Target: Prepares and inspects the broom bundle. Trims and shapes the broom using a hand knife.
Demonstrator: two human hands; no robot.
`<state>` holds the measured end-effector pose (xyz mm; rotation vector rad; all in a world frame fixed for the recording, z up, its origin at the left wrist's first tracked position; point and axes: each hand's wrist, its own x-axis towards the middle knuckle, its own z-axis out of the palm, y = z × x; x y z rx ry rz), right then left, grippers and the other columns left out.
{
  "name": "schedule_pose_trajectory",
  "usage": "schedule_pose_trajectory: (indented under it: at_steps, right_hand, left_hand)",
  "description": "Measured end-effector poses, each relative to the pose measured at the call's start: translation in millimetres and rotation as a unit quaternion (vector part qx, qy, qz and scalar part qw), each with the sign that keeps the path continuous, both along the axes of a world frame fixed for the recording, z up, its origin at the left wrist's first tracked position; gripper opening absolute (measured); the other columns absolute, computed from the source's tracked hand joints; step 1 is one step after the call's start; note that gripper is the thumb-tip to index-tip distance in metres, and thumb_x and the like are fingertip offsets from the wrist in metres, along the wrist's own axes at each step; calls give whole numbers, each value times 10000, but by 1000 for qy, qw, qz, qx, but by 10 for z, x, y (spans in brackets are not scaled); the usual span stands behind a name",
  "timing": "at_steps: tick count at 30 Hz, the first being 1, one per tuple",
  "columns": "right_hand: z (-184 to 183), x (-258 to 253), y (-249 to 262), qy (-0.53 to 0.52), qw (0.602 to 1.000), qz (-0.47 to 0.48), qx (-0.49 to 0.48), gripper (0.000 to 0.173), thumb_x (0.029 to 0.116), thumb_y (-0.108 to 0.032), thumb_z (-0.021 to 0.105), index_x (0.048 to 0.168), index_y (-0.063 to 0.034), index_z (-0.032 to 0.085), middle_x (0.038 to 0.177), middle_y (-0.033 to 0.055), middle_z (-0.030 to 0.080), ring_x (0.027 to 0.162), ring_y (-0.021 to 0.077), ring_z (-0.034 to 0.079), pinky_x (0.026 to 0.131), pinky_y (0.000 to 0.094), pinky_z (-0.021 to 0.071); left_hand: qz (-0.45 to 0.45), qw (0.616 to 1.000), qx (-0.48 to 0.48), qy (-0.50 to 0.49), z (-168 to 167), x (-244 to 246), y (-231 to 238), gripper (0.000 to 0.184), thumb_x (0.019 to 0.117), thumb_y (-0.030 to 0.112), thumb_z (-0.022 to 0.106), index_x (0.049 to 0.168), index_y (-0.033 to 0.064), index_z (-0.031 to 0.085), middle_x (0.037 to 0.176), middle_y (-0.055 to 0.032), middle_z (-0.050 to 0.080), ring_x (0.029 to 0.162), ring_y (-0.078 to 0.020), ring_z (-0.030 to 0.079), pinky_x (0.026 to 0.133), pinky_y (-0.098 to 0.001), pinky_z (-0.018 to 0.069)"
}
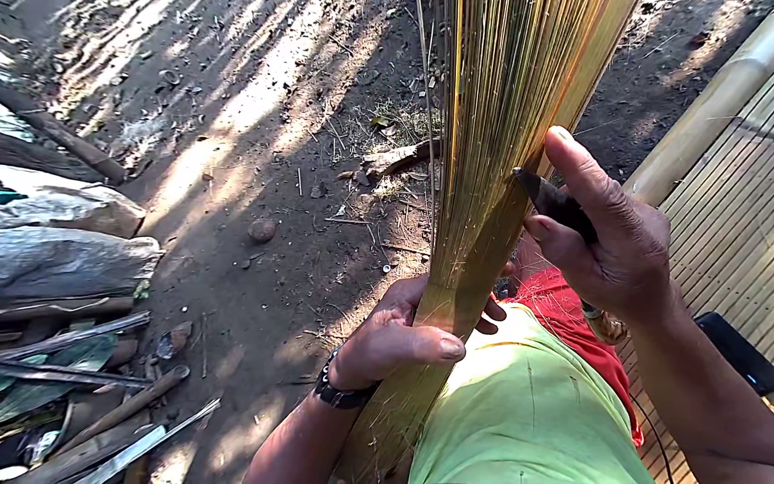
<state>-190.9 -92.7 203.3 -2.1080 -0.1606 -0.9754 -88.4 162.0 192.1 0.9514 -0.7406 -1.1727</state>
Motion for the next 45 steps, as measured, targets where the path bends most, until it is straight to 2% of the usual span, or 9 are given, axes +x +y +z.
schedule_pose_trajectory:
  at_steps: [5,11,15,23,30,34,37,40,45]
  right_hand:
    - [11,13,7,8,1000,11,-6,599,1019,-188,623,1574,-94,419,957,41,616,661,60,559,519,232,500]
    - [-14,-8,-24,22,1000,-3,-7,620,1019,-198,625,1592,-137,398,988,38,614,699,62,568,558,234,523]
    - [-19,-9,-32,22,1000,-7,-12,625,1013,-189,636,1587,-115,401,986,42,628,699,62,577,562,235,532]
    - [36,30,-18,22,1000,-8,-20,598,1021,-200,625,1576,-110,422,1004,48,621,713,63,584,562,234,532]
    - [33,32,-28,-4,999,-5,-33,540,1017,-169,631,1537,-125,491,1042,73,636,786,81,621,612,237,554]
    - [-8,8,-76,-19,998,-3,-59,472,1023,-171,616,1492,-185,568,953,57,574,726,93,563,544,228,475]
    - [-26,-22,-104,-24,997,-18,-78,460,1026,-181,609,1485,-194,577,941,56,576,703,93,556,523,226,454]
    - [-30,-51,-137,-27,996,-22,-84,463,1020,-173,621,1481,-195,582,937,56,580,700,88,558,525,222,456]
    - [-19,-86,-148,-26,994,-39,-95,463,1017,-172,623,1477,-202,586,940,59,582,693,95,554,515,231,450]
  left_hand:
    - [4,1000,18,13,-26,3,22,472,874,101,702,1310,-32,582,1264,-317,629,1131,-450,656,972,-576,560]
    - [3,1000,16,8,-28,14,34,483,878,109,703,1320,-36,572,1344,-328,578,1142,-470,643,964,-589,563]
    - [7,1000,18,17,-45,14,49,485,886,121,710,1325,-30,573,1356,-328,573,1152,-474,637,969,-591,558]
    - [13,999,30,6,-47,-19,47,473,874,84,707,1313,-37,578,1276,-318,622,1143,-462,647,973,-583,560]
    - [16,999,29,-22,-43,-48,32,446,881,69,699,1305,-21,596,1274,-272,645,1136,-416,663,975,-547,569]
    - [18,999,32,-25,-36,-54,16,436,877,60,697,1294,-23,603,1244,-269,662,1123,-414,672,969,-547,573]
    - [13,999,31,-16,-54,-42,11,455,878,59,706,1308,-32,590,1277,-297,635,1132,-441,661,973,-562,570]
    - [21,999,35,-22,-37,-64,-5,456,872,60,709,1307,-17,600,1262,-279,651,1123,-422,670,966,-552,573]
    - [12,998,26,-49,-57,-56,-33,481,882,86,713,1315,-65,569,1395,-328,546,1163,-492,630,973,-601,566]
